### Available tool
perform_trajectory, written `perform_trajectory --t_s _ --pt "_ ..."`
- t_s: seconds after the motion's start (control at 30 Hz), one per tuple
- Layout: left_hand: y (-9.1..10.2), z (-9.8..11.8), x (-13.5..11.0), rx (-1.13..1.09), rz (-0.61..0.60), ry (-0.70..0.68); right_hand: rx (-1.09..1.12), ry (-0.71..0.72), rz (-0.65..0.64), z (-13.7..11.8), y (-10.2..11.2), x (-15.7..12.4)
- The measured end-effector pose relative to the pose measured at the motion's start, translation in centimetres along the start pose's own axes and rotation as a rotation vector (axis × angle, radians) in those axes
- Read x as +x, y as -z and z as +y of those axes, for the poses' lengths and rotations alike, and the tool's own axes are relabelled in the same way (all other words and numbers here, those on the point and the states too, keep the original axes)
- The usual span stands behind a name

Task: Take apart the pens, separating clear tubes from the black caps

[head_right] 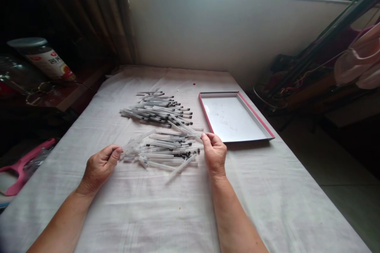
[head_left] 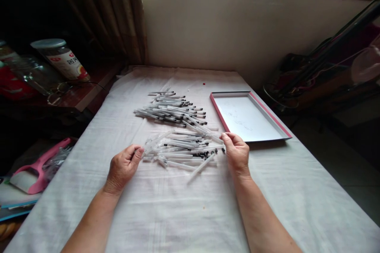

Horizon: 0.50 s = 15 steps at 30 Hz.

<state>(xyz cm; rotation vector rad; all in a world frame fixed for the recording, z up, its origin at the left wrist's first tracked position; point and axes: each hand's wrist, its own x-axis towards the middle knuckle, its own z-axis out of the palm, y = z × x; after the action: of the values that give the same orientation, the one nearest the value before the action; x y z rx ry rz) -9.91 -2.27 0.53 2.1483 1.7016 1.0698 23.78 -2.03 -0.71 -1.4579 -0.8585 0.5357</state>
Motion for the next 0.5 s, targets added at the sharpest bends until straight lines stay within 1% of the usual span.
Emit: perform_trajectory --t_s 0.07,0.13,0.27,0.33,0.43,0.5 --pt "-0.1 0.1 -0.1 0.005 0.003 -0.006 -0.067 0.022 -0.057 0.3 -0.6 -0.6" --pt "-0.3 0.5 -0.2 -0.010 -0.012 -0.024 -0.162 0.082 -0.111 0.5 -1.1 -1.2" --pt "-0.9 1.0 -0.5 -0.037 -0.071 -0.035 -0.395 0.334 -0.211 0.6 -1.5 -2.0" --pt "-1.1 1.2 -0.6 -0.049 -0.072 -0.048 -0.495 0.460 -0.226 0.2 -1.5 -2.3" --pt "-1.5 1.6 -0.9 -0.082 -0.049 -0.117 -0.524 0.559 -0.252 -0.9 -1.6 -2.7" --pt "-1.9 2.0 -1.1 -0.107 -0.043 -0.182 -0.479 0.552 -0.345 -1.6 -1.6 -3.2"
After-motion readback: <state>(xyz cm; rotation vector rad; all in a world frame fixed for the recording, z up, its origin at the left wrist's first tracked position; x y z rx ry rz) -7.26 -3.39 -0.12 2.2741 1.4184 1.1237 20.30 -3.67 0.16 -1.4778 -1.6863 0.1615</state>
